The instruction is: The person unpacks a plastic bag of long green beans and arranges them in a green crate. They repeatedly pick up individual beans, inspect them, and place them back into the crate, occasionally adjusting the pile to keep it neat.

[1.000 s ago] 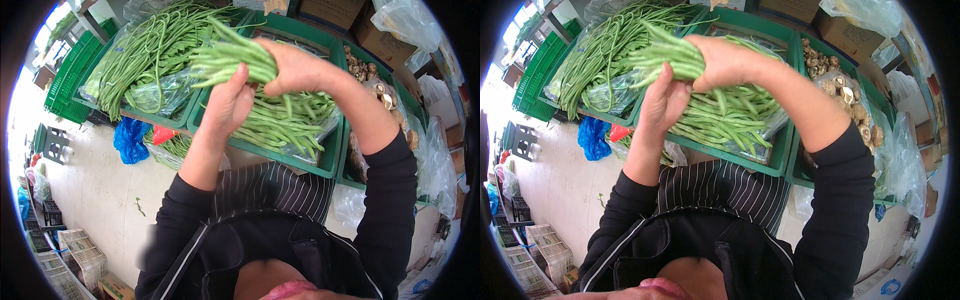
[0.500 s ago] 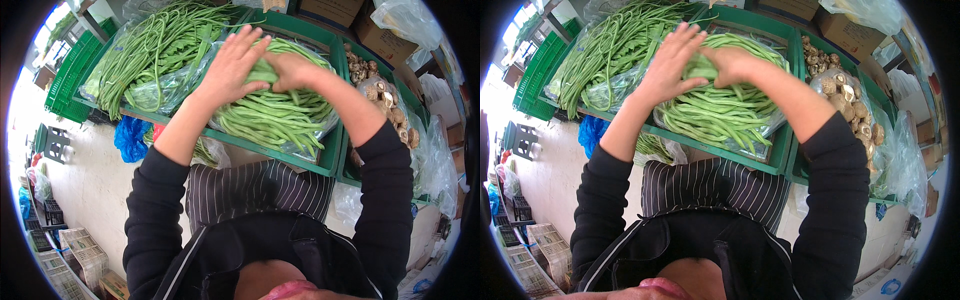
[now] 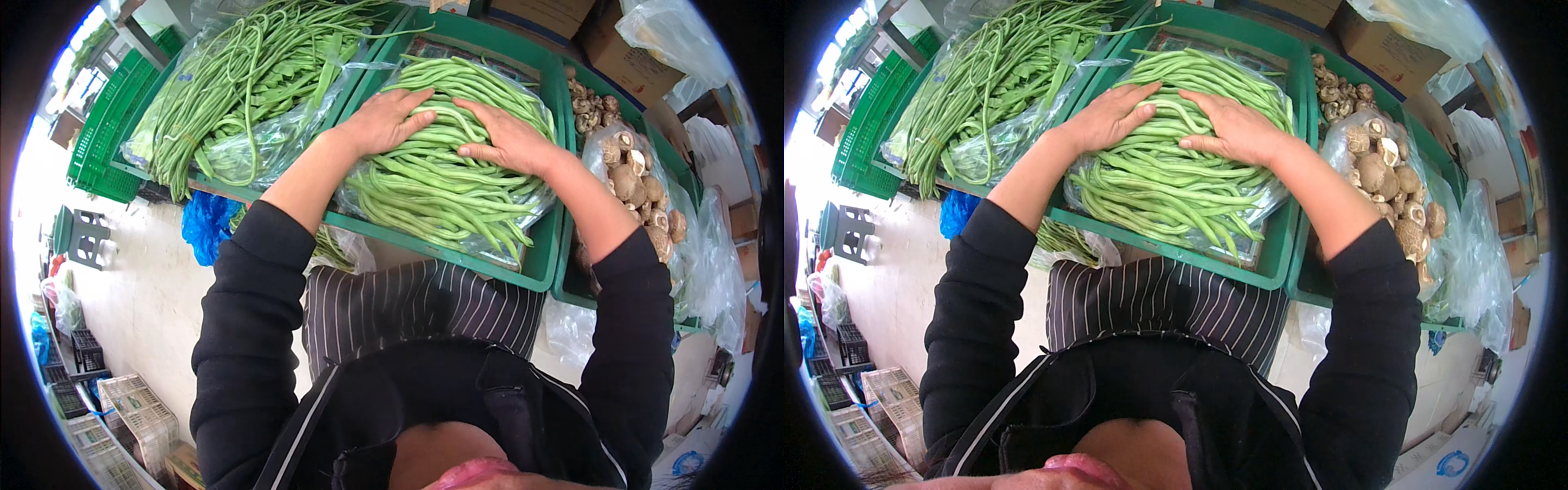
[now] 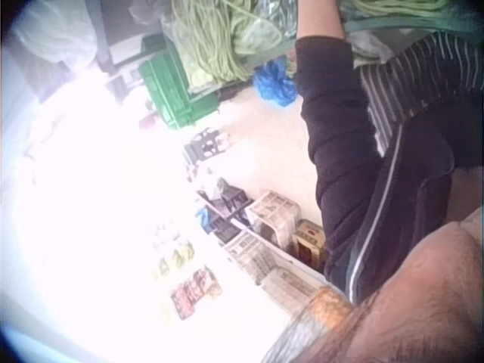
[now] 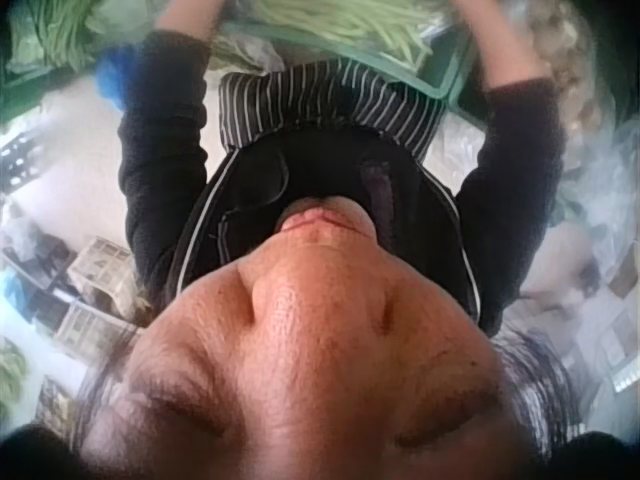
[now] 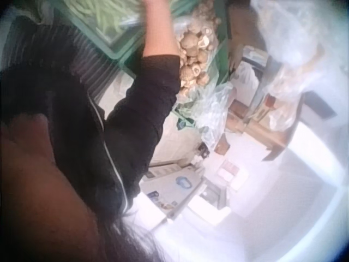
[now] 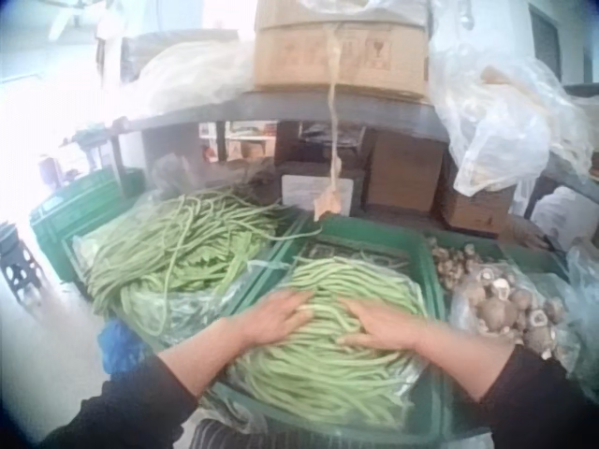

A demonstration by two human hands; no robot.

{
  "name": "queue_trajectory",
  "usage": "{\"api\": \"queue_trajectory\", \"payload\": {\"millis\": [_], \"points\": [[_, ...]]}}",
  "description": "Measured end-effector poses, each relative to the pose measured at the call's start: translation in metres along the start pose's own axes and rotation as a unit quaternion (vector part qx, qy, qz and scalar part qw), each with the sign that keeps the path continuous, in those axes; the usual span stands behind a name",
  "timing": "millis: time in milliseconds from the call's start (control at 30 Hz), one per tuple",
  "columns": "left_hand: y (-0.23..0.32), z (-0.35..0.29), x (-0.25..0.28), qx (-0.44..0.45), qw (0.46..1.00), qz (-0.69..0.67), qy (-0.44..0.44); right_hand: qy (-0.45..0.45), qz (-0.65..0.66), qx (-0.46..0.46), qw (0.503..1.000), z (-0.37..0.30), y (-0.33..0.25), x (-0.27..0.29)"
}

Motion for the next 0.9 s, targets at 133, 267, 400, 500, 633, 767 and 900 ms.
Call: {"api": "queue_trajectory", "payload": {"millis": [133,267,400,500,633,767,900], "points": [[0.005,0.008,0.003,0.022,0.999,0.046,0.016,0.005,0.077,-0.021,0.997,0.004,0.011,0.001],[0.027,-0.012,0.012,-0.102,0.992,0.059,0.045,0.070,0.109,0.025,0.991,-0.009,-0.001,0.020],[0.040,-0.034,0.017,-0.124,0.992,0.017,0.012,0.081,0.041,0.081,0.993,-0.023,-0.016,0.038],[0.050,-0.049,0.021,-0.115,0.993,-0.032,-0.020,0.068,0.013,0.110,0.991,-0.030,-0.030,0.037],[0.067,-0.070,0.018,-0.126,0.991,0.044,-0.027,0.101,-0.034,0.104,0.989,-0.048,-0.045,0.044],[0.063,-0.053,0.021,-0.096,0.991,-0.057,0.076,0.141,0.010,0.063,0.988,-0.042,-0.043,0.049],[0.054,-0.028,-0.013,-0.035,0.996,0.079,0.022,0.053,-0.150,-0.004,0.987,-0.018,-0.040,0.006]]}}
Point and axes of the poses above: each hand's wrist, its own z-axis towards the middle knuckle, its own x-axis out of the back of the hand, y = z × x, the point moved 5 cm from there along z, towards the middle knuckle, and after that the axes turned 13 degrees about -z, right-handed, at the moved point
